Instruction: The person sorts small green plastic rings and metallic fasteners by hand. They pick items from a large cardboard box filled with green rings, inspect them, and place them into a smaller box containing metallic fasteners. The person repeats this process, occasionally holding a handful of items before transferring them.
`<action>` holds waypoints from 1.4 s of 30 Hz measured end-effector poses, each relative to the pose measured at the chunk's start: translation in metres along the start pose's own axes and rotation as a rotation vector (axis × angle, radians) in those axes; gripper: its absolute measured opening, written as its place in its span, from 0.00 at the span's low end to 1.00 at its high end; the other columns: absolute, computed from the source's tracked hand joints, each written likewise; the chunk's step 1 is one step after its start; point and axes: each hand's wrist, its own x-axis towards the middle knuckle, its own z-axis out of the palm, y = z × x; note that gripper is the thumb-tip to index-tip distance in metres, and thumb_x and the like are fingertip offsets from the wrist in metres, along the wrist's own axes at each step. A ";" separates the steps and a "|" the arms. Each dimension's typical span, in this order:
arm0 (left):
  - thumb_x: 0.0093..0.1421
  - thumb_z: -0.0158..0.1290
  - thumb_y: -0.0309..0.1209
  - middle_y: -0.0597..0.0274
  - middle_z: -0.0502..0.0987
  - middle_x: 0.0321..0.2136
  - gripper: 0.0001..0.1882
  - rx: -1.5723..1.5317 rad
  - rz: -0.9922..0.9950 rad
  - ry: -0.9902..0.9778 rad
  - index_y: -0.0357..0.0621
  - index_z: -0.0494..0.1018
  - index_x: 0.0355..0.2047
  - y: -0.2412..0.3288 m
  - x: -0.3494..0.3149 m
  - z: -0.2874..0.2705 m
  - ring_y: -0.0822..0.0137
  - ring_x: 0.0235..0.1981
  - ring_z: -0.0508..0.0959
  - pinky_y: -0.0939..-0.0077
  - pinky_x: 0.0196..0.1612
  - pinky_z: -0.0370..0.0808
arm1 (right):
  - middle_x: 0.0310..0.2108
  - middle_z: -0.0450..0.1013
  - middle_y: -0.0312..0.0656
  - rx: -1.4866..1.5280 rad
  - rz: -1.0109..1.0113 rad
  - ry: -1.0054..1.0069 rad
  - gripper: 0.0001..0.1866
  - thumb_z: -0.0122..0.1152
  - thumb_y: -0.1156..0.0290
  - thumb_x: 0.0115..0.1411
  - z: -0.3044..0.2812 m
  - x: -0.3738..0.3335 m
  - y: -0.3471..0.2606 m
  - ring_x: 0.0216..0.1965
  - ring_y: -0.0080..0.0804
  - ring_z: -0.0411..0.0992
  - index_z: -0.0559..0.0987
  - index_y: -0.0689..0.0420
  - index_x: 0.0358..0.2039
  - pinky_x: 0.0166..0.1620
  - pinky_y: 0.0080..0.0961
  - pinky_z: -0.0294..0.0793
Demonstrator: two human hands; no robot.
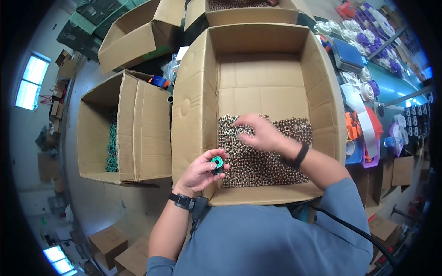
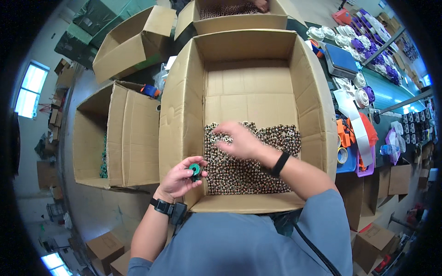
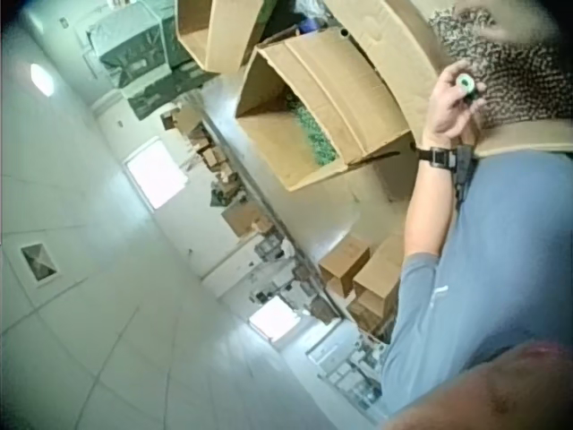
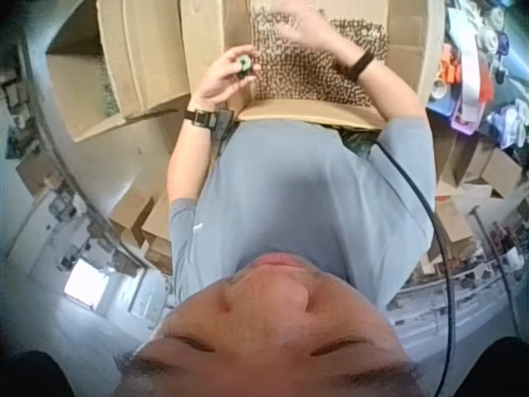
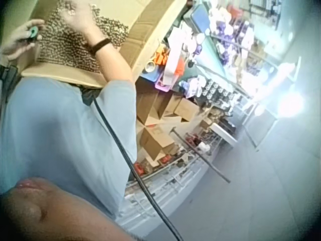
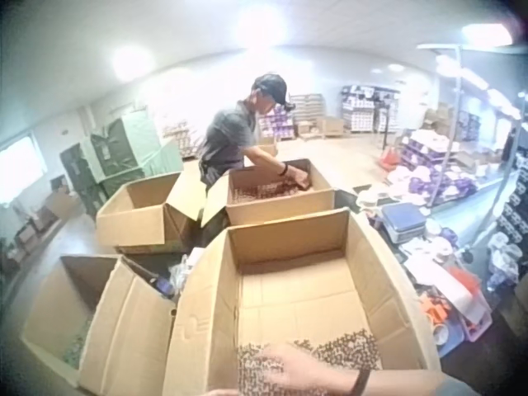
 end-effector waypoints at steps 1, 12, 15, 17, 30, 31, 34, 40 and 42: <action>0.65 0.51 0.21 0.54 0.70 0.58 0.29 0.001 0.005 0.009 0.44 0.61 0.66 0.002 -0.001 0.005 0.59 0.53 0.77 0.66 0.50 0.82 | 0.48 0.76 0.48 0.045 -0.136 -0.035 0.20 0.69 0.64 0.56 0.001 -0.002 -0.030 0.55 0.48 0.71 0.80 0.56 0.48 0.60 0.40 0.69; 0.69 0.52 0.35 0.54 0.69 0.59 0.31 0.026 0.000 0.039 0.46 0.56 0.69 0.000 0.002 0.007 0.56 0.55 0.77 0.57 0.54 0.82 | 0.43 0.76 0.45 0.408 0.000 -0.157 0.18 0.66 0.71 0.60 0.028 -0.012 -0.053 0.48 0.34 0.76 0.79 0.58 0.51 0.52 0.33 0.76; 0.69 0.53 0.37 0.51 0.69 0.59 0.30 0.049 0.004 -0.001 0.44 0.57 0.67 0.000 0.002 0.006 0.53 0.55 0.77 0.58 0.53 0.82 | 0.38 0.78 0.38 0.686 0.248 0.017 0.18 0.63 0.70 0.63 0.017 -0.005 -0.021 0.39 0.23 0.76 0.78 0.61 0.53 0.45 0.22 0.77; 0.69 0.53 0.37 0.51 0.69 0.59 0.29 0.065 0.007 -0.027 0.42 0.58 0.67 -0.001 0.002 0.005 0.52 0.56 0.77 0.58 0.53 0.82 | 0.38 0.79 0.39 0.562 0.388 0.080 0.20 0.66 0.70 0.60 -0.002 0.001 0.030 0.39 0.23 0.77 0.78 0.60 0.53 0.44 0.24 0.77; 0.70 0.49 0.32 0.45 0.68 0.60 0.27 0.059 0.041 -0.045 0.42 0.57 0.67 -0.002 0.002 0.000 0.48 0.58 0.75 0.50 0.53 0.82 | 0.44 0.77 0.58 -0.690 0.513 -0.311 0.14 0.58 0.76 0.52 -0.032 -0.009 0.180 0.47 0.54 0.76 0.83 0.62 0.40 0.53 0.41 0.76; 0.70 0.48 0.32 0.43 0.67 0.61 0.27 0.044 0.037 -0.043 0.42 0.56 0.68 -0.002 0.005 0.001 0.47 0.58 0.75 0.48 0.53 0.81 | 0.44 0.77 0.57 -0.674 0.584 -0.345 0.16 0.57 0.78 0.52 -0.030 -0.007 0.183 0.48 0.53 0.76 0.82 0.62 0.42 0.53 0.41 0.77; 0.71 0.46 0.30 0.37 0.64 0.63 0.29 -0.001 0.053 -0.024 0.43 0.51 0.70 -0.003 -0.001 0.001 0.43 0.60 0.73 0.44 0.53 0.81 | 0.45 0.78 0.54 -0.645 0.452 -0.203 0.17 0.58 0.76 0.55 -0.025 0.006 0.138 0.48 0.51 0.76 0.81 0.61 0.46 0.53 0.41 0.76; 0.70 0.43 0.29 0.38 0.66 0.61 0.32 -0.105 0.053 -0.091 0.47 0.46 0.72 0.003 -0.001 0.001 0.44 0.58 0.74 0.43 0.51 0.82 | 0.46 0.76 0.50 -0.043 -0.160 -0.220 0.20 0.64 0.70 0.56 0.009 -0.002 -0.055 0.49 0.48 0.75 0.79 0.59 0.50 0.54 0.40 0.75; 0.70 0.42 0.28 0.40 0.67 0.60 0.33 -0.162 0.064 -0.110 0.47 0.45 0.73 0.002 -0.003 -0.008 0.45 0.57 0.75 0.42 0.50 0.82 | 0.46 0.76 0.48 0.010 -0.206 -0.269 0.22 0.66 0.69 0.56 0.025 -0.003 -0.068 0.50 0.47 0.74 0.79 0.59 0.52 0.55 0.39 0.74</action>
